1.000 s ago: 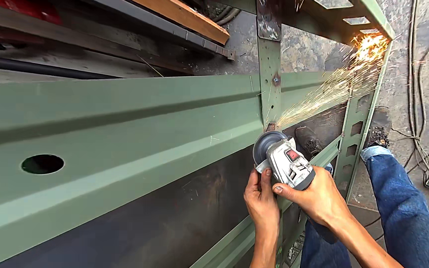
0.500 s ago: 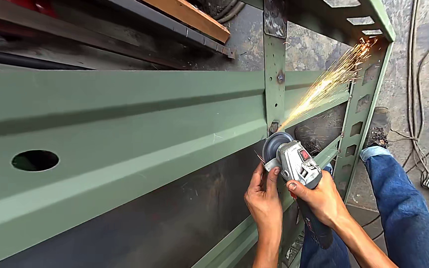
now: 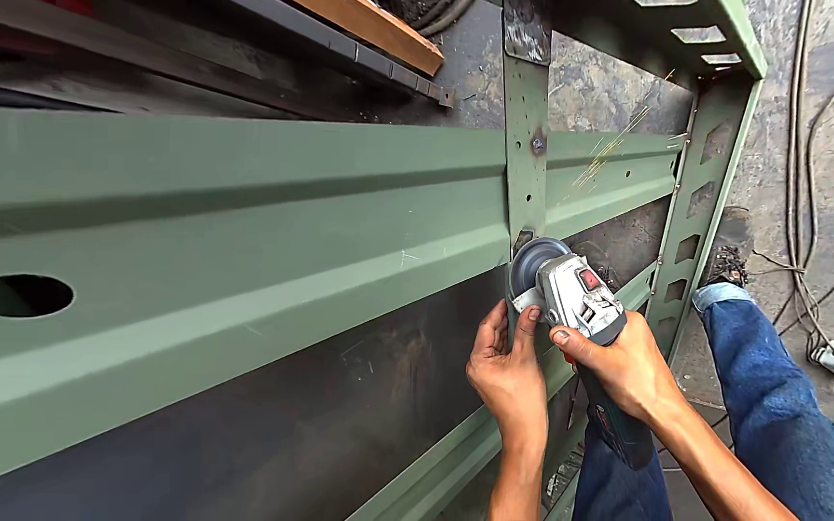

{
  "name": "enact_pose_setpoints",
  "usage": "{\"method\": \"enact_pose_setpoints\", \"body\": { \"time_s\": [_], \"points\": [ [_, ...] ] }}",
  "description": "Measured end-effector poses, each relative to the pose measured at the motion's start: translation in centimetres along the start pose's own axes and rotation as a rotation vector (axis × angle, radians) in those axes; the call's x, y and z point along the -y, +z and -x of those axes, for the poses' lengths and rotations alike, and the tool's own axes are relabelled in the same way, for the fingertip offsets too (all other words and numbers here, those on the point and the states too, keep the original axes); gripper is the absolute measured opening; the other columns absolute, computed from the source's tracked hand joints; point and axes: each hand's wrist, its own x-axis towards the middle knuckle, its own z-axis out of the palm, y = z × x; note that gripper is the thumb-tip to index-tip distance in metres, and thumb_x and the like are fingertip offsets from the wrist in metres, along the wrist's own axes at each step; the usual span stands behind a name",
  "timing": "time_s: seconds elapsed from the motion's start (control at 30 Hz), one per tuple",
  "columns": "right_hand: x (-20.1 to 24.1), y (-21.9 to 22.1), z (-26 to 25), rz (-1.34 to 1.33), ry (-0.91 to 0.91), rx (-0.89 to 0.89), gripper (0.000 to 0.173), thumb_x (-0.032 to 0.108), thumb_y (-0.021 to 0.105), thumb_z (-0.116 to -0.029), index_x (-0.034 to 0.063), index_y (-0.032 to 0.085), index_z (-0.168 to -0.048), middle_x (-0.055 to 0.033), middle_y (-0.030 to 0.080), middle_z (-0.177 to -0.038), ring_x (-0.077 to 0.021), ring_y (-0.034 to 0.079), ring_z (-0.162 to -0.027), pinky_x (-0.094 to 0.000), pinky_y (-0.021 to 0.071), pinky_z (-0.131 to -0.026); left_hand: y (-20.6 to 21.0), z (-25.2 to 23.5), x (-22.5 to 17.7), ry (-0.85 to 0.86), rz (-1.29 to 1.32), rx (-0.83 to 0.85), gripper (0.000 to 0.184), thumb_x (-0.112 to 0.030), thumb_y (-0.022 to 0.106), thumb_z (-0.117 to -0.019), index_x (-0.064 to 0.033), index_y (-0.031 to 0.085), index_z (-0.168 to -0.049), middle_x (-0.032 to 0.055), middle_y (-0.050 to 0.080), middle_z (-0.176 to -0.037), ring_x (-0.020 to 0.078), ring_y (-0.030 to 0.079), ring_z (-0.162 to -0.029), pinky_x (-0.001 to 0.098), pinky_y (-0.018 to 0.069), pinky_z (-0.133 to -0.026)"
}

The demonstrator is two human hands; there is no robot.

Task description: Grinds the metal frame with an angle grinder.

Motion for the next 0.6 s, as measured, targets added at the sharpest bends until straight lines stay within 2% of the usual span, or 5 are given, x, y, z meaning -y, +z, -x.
{"method": "enact_pose_setpoints", "body": {
  "time_s": [0.13,0.23,0.3,0.43,0.6],
  "points": [
    [-0.7,0.1,0.1,0.025,-0.012,-0.029,0.058,0.083,0.073,-0.0671,0.0268,0.073,-0.083,0.0069,0.069,-0.067,-0.0098,0.068,-0.059,-0.0366,0.0603,-0.056,0.4,0.2,0.3,0.01,-0.008,-0.028,0.043,-0.016,0.088,-0.0791,-0.0046,0.073,-0.118,0.0032,0.078,-0.098,0.0116,0.076,-0.088,0.0287,0.0646,-0.081],
    [0.2,0.0,-0.5,0.085,-0.069,-0.062,0.059,0.085,0.071,-0.0655,0.0277,0.071,-0.081,0.0071,0.068,-0.065,-0.01,0.067,-0.056,-0.0384,0.0587,-0.052,0.7,-0.2,0.1,0.017,-0.029,-0.057,0.034,-0.024,0.087,-0.0808,-0.0093,0.075,-0.109,-0.0008,0.078,-0.09,0.009,0.075,-0.08,0.0273,0.0646,-0.073],
    [0.2,-0.1,-0.4,0.115,-0.075,-0.083,0.061,0.087,0.07,-0.0644,0.0285,0.07,-0.081,0.0071,0.067,-0.064,-0.0099,0.066,-0.055,-0.0387,0.0579,-0.051,0.7,-0.1,0.0,0.011,-0.049,-0.062,0.034,-0.028,0.086,-0.0818,-0.0113,0.075,-0.11,-0.0024,0.077,-0.09,0.0082,0.074,-0.08,0.0268,0.0644,-0.072],
    [-0.5,-0.1,-0.1,0.103,-0.022,-0.097,0.062,0.087,0.071,-0.0639,0.0275,0.072,-0.083,0.0067,0.068,-0.065,-0.0103,0.067,-0.056,-0.0385,0.0594,-0.053,1.0,0.1,0.3,-0.01,-0.07,-0.089,0.043,-0.028,0.092,-0.0749,-0.0122,0.075,-0.111,-0.0025,0.077,-0.089,0.0083,0.074,-0.079,0.0279,0.0642,-0.072],
    [0.5,0.0,-0.2,0.151,-0.072,-0.119,0.062,0.088,0.069,-0.0639,0.0292,0.071,-0.083,0.0081,0.067,-0.064,-0.0093,0.065,-0.055,-0.0383,0.0574,-0.051,1.1,0.1,-0.1,-0.014,-0.077,-0.123,0.037,-0.033,0.089,-0.0785,-0.0129,0.074,-0.106,-0.0045,0.075,-0.085,0.0052,0.072,-0.074,0.0238,0.0616,-0.066]
  ]
}}
